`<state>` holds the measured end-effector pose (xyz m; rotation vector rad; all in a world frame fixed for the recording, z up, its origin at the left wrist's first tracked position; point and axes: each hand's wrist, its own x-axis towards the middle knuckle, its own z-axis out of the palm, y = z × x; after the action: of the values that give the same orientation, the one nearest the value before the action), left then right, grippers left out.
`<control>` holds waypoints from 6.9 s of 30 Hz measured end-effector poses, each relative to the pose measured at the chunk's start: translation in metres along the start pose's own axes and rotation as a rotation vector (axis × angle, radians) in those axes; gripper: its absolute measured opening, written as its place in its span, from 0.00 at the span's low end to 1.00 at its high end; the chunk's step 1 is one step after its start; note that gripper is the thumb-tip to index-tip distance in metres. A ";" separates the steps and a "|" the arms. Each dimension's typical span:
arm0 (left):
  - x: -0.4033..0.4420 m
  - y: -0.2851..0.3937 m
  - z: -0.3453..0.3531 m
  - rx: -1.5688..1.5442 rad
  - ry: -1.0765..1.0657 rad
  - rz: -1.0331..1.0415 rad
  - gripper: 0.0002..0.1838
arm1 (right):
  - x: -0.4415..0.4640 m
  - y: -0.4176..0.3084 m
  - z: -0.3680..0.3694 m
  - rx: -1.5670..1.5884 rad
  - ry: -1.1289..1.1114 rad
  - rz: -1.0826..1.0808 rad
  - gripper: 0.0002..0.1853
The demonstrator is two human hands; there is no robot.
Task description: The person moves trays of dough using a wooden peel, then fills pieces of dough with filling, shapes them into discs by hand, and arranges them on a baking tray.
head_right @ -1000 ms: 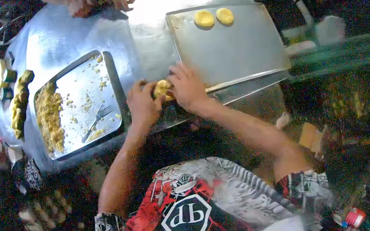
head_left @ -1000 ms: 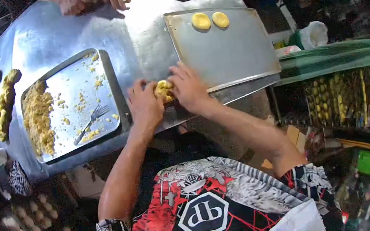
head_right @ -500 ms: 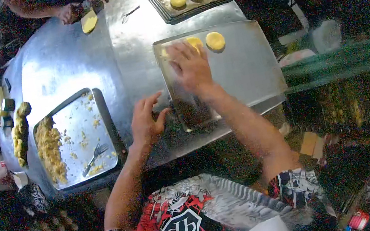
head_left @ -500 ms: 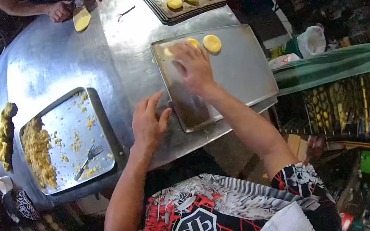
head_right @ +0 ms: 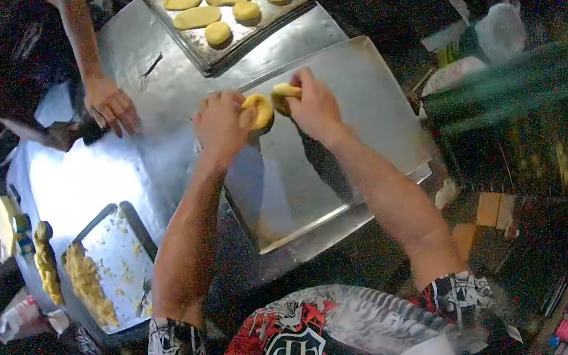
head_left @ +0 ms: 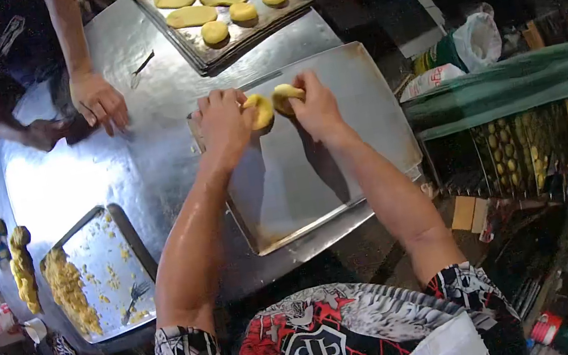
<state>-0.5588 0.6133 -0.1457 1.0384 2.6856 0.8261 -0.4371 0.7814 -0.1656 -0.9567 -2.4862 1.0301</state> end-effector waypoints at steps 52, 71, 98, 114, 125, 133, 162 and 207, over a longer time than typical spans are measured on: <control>-0.415 -0.616 -0.373 -0.065 0.968 -0.914 0.18 | -0.266 -0.298 0.186 -0.183 -0.331 -0.655 0.16; -0.453 -0.456 -0.332 -0.940 0.932 -0.579 0.22 | -0.275 -0.350 0.222 0.258 -0.735 -0.329 0.13; -0.464 -0.334 -0.240 -0.810 0.755 -0.627 0.13 | -0.245 -0.443 0.411 -0.077 -0.450 -0.998 0.11; -0.454 -0.328 -0.244 -0.859 0.810 -0.660 0.18 | -0.223 -0.418 0.396 -0.298 -0.731 -1.070 0.18; -0.345 -0.249 -0.230 -1.527 0.776 -0.641 0.16 | -0.244 -0.358 0.272 0.301 -0.729 -0.761 0.14; -0.349 -0.227 -0.210 -1.447 0.628 -0.469 0.18 | -0.236 -0.331 0.226 0.451 -0.865 -0.443 0.23; -0.333 -0.116 -0.135 -1.172 0.239 -0.674 0.18 | -0.270 -0.185 0.129 0.230 -0.515 -0.403 0.16; -0.369 -0.085 -0.051 0.497 0.135 0.074 0.24 | -0.288 -0.084 0.091 -0.429 -0.419 -0.852 0.20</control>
<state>-0.3474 0.2956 -0.1715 1.2163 3.0692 0.2378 -0.3072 0.4966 -0.1724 0.3253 -3.0370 0.4366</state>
